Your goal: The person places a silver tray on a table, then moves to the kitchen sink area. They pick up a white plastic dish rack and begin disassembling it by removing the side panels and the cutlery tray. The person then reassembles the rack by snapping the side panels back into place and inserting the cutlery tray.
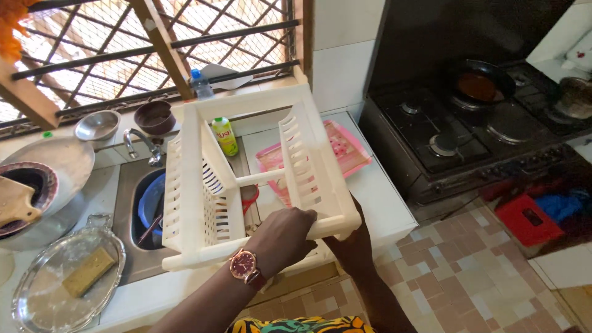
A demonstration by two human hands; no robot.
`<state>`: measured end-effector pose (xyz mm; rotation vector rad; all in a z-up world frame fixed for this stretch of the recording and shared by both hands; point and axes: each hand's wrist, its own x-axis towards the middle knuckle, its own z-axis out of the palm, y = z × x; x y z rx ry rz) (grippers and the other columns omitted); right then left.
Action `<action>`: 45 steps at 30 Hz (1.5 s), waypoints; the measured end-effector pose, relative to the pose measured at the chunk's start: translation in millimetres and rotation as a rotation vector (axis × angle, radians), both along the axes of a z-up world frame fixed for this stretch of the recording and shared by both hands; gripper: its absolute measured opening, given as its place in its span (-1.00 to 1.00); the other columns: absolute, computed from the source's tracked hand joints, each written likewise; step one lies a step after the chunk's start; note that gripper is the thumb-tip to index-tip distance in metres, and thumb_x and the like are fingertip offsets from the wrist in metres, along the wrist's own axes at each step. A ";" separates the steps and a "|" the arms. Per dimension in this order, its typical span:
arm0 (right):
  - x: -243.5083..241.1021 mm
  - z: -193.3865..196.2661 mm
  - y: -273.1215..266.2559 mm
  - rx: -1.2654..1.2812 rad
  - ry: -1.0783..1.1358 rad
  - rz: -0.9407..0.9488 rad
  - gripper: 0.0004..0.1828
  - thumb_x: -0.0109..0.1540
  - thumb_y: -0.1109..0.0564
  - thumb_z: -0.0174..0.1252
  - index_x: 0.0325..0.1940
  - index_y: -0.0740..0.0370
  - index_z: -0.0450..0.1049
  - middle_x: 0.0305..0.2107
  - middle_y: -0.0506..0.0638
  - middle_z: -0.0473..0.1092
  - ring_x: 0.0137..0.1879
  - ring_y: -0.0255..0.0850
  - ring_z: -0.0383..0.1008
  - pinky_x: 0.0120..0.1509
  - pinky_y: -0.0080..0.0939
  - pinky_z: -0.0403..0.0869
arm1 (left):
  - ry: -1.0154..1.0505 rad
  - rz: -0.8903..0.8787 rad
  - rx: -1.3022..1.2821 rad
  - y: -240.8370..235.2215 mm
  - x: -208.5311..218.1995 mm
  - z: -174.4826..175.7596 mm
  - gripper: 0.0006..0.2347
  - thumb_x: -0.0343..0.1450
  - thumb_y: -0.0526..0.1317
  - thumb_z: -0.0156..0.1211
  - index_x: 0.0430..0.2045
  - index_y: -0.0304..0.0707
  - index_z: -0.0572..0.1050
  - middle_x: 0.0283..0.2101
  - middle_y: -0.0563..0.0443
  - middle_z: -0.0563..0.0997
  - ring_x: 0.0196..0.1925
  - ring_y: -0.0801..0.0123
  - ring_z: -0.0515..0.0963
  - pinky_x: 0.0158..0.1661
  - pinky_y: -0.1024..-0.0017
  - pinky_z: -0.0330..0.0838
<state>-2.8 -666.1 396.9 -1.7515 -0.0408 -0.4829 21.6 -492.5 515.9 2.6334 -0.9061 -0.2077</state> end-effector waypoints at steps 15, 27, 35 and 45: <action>14.7 -1.7 17.4 0.048 0.047 -0.344 0.20 -0.07 0.03 0.64 0.47 0.09 0.02 0.26 0.11 0.30 0.42 0.02 0.30 0.54 0.15 0.26 | 0.132 0.015 -0.006 -21.6 20.3 0.5 -0.76 0.32 -0.19 0.31 -0.36 -0.43 0.47 -0.45 -0.37 0.62 -0.27 -0.31 0.69 -0.27 -0.09 0.61; 79.9 -108.4 4.8 0.693 -0.189 -0.448 -0.33 0.47 -0.23 -0.25 0.43 0.35 0.23 0.16 0.24 0.33 0.26 -0.14 0.28 0.49 0.12 0.22 | 0.212 -0.010 -0.059 -25.3 20.2 0.1 -0.68 0.41 -0.10 0.28 -0.27 -0.49 0.45 -0.30 -0.50 0.62 -0.12 -0.40 0.66 -0.14 -0.14 0.59; 136.1 -115.3 -4.5 0.562 -0.391 -0.514 -0.38 0.53 -0.15 -0.36 -0.24 0.32 0.45 -0.39 0.32 0.51 -0.22 -0.29 0.42 -0.19 -0.23 0.54 | 0.056 0.032 -0.006 -31.8 20.8 -7.8 -0.66 0.44 -0.06 0.25 -0.17 -0.29 0.25 -0.36 -0.36 0.62 -0.22 -0.33 0.69 -0.17 -0.11 0.61; 132.7 -86.1 14.8 0.413 -0.564 -0.715 -0.59 0.51 0.14 -0.19 -0.19 0.53 0.44 -0.51 0.30 0.37 0.01 -0.25 0.19 0.41 0.32 0.32 | 0.031 0.051 -0.025 -27.4 3.5 -10.8 -0.67 0.44 -0.18 0.25 -0.11 -0.28 0.21 -0.36 -0.35 0.62 -0.24 -0.32 0.69 -0.22 -0.05 0.62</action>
